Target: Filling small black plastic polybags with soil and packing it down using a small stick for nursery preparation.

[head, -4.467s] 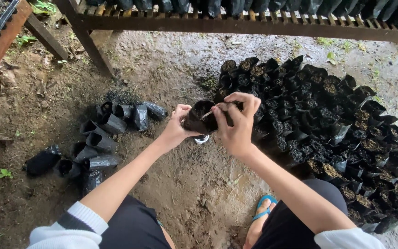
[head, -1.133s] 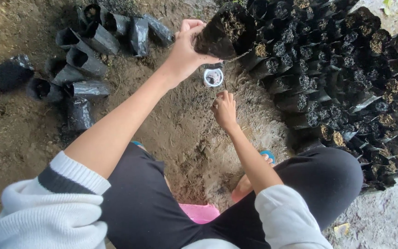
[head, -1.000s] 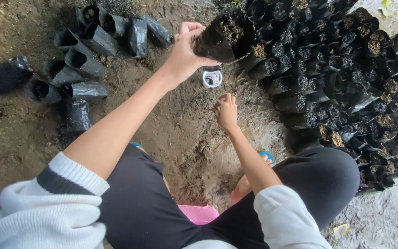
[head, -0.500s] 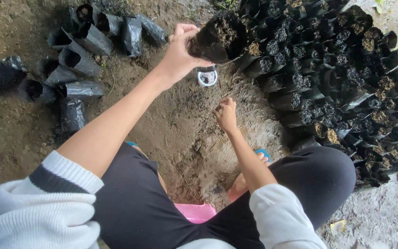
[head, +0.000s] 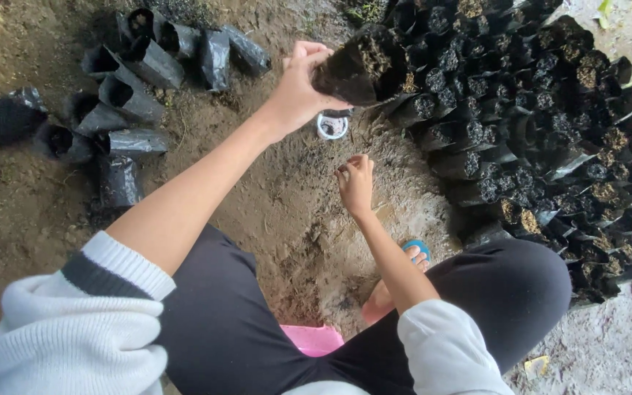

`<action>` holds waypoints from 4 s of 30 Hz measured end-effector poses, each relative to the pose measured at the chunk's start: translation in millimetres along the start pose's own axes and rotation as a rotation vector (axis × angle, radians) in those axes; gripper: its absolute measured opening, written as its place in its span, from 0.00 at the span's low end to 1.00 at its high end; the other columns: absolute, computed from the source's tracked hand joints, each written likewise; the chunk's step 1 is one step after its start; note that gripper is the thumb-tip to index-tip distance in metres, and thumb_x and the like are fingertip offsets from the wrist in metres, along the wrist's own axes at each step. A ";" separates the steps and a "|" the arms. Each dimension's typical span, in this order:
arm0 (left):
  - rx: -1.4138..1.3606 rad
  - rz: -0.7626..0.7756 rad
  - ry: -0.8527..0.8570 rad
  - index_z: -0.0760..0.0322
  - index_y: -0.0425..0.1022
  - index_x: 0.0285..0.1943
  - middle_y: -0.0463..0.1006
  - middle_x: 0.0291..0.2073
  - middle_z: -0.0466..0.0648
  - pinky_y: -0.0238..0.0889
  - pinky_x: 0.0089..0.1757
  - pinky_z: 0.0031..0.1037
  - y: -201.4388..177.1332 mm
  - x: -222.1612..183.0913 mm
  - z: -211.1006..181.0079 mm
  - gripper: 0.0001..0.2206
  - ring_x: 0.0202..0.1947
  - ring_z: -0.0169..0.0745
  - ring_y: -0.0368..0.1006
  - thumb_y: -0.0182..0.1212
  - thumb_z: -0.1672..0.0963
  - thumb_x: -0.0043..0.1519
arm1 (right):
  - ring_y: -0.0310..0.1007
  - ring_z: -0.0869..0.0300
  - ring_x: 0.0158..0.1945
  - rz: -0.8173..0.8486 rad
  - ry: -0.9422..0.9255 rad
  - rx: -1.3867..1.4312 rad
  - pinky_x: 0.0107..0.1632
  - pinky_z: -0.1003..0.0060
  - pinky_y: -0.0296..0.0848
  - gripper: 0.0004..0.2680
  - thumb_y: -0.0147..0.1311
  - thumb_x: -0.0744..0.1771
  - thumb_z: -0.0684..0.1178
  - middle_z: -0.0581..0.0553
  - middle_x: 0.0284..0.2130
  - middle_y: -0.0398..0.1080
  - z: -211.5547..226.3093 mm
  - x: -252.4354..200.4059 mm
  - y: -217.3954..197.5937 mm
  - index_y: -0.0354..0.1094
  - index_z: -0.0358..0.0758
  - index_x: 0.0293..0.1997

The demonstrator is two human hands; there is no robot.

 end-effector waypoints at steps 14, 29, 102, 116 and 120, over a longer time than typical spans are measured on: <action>0.025 0.003 -0.025 0.71 0.66 0.64 0.61 0.59 0.43 0.44 0.64 0.52 -4.1 -4.4 0.9 0.35 0.61 0.41 0.51 0.79 0.55 0.48 | 0.64 0.54 0.54 0.009 -0.261 -0.106 0.60 0.60 0.71 0.04 0.65 0.65 0.45 0.46 0.49 0.68 33.0 -5.1 17.7 0.77 0.38 0.38; -0.151 -0.028 -0.058 0.72 0.63 0.65 0.59 0.62 0.47 0.56 0.61 0.58 -4.7 -2.4 9.7 0.37 0.64 0.46 0.53 0.78 0.59 0.46 | 0.64 0.56 0.46 -0.033 -0.191 -0.163 0.46 0.66 0.73 0.02 0.60 0.67 0.37 0.46 0.44 0.70 48.8 -3.4 19.6 0.74 0.34 0.34; 0.395 -0.161 0.335 0.55 0.74 0.35 0.57 0.47 0.38 0.50 0.54 0.47 3.5 -10.6 27.4 0.26 0.55 0.53 0.53 0.82 0.44 0.38 | 0.80 0.46 0.45 0.044 0.076 0.249 0.49 0.47 0.75 0.05 0.55 0.60 0.50 0.51 0.40 0.78 167.0 125.4 -245.5 0.73 0.43 0.26; 0.795 0.088 0.105 0.41 0.66 0.72 0.63 0.57 0.51 0.61 0.50 0.50 -9.6 -16.0 37.3 0.45 0.57 0.65 0.64 0.74 0.40 0.41 | 0.80 0.40 0.45 0.008 0.233 0.220 0.50 0.45 0.78 0.08 0.53 0.60 0.52 0.42 0.36 0.79 161.7 119.4 -274.9 0.78 0.44 0.31; 0.966 0.271 -0.096 0.34 0.73 0.64 0.60 0.63 0.46 0.60 0.52 0.52 -6.6 2.1 90.3 0.30 0.64 0.64 0.58 0.70 0.39 0.51 | 0.82 0.40 0.41 -0.029 0.304 0.087 0.48 0.42 0.78 0.08 0.51 0.59 0.53 0.41 0.30 0.80 116.2 125.9 -286.1 0.77 0.45 0.26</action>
Point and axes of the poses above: each hand's wrist, its own x-axis towards the middle knuckle, its own y-axis out of the palm, z = x × y, the point moved 7 cm from there along x, towards the middle knuckle
